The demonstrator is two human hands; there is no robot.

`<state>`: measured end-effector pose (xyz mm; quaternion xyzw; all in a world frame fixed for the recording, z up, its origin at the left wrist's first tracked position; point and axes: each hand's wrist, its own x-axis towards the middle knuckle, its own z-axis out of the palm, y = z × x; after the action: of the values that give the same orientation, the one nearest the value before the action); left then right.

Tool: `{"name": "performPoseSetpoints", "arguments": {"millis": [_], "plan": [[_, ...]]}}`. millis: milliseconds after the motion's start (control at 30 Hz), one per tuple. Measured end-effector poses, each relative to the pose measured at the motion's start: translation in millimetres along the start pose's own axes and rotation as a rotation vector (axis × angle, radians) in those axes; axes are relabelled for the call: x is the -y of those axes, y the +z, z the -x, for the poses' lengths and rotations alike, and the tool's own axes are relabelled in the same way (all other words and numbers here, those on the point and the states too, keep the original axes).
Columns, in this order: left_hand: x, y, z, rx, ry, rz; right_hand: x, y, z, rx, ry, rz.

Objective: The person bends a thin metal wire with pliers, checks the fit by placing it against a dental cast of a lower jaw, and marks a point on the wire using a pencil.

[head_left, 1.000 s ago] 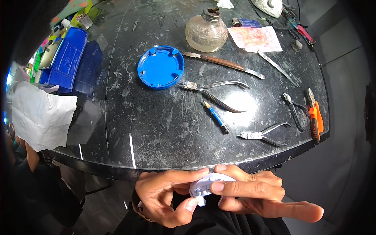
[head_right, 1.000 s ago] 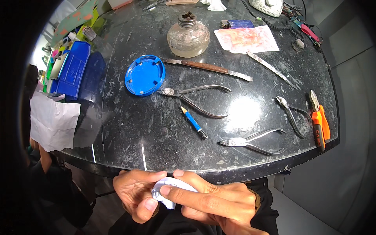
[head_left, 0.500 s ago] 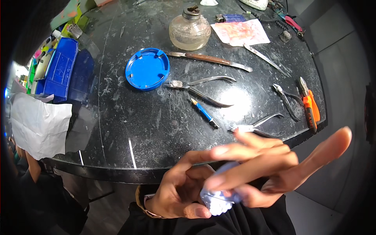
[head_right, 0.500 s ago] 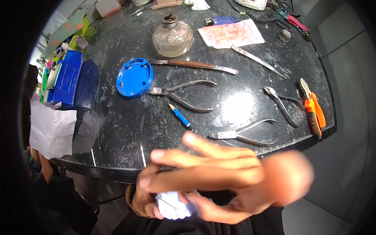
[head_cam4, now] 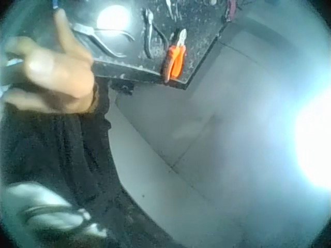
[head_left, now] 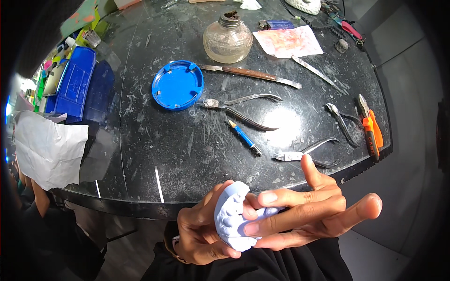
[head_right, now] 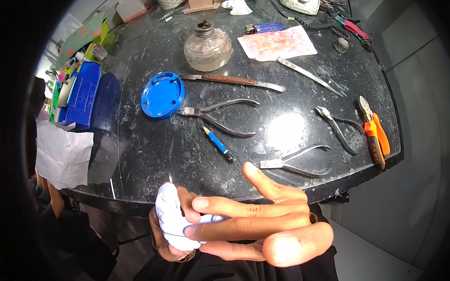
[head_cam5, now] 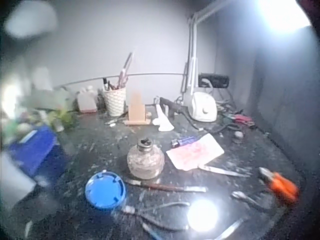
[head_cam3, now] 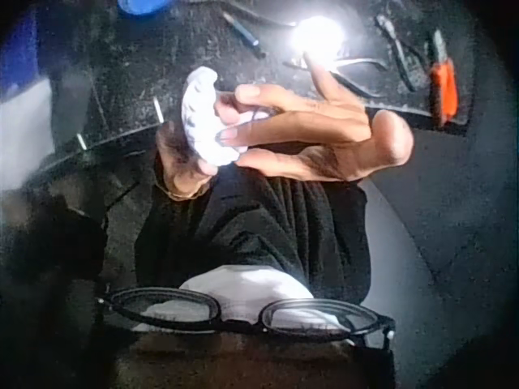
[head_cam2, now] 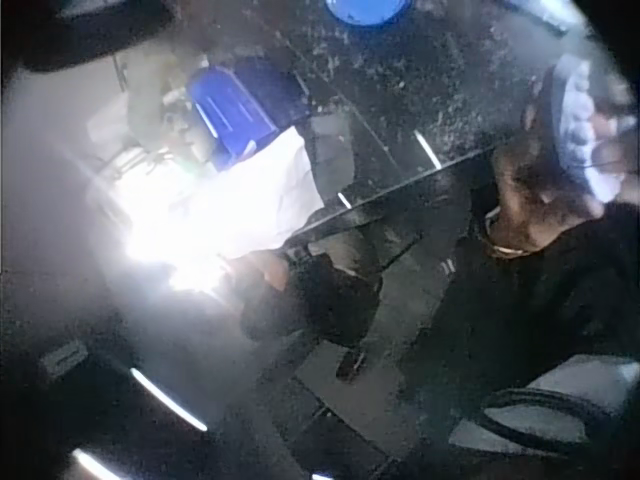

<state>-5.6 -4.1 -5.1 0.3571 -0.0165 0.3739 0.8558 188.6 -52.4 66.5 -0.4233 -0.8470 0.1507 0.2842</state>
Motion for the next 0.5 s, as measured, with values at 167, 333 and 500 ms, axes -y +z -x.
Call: {"name": "performPoseSetpoints", "arguments": {"millis": [167, 333, 500], "plan": [[3.4, 1.8, 0.1, 0.008, 0.039, -0.007, -0.9, 7.3, -1.9, -0.099, 0.009, -0.025], [2.3, -1.6, 8.8, -0.049, -0.019, 0.007, -2.2, 8.4, -4.5, -0.144, 0.016, -0.051], [5.5, 2.8, 4.5, -0.085, 0.037, -0.029, -2.5, 7.8, -4.6, -0.139, 0.027, -0.056]]}}
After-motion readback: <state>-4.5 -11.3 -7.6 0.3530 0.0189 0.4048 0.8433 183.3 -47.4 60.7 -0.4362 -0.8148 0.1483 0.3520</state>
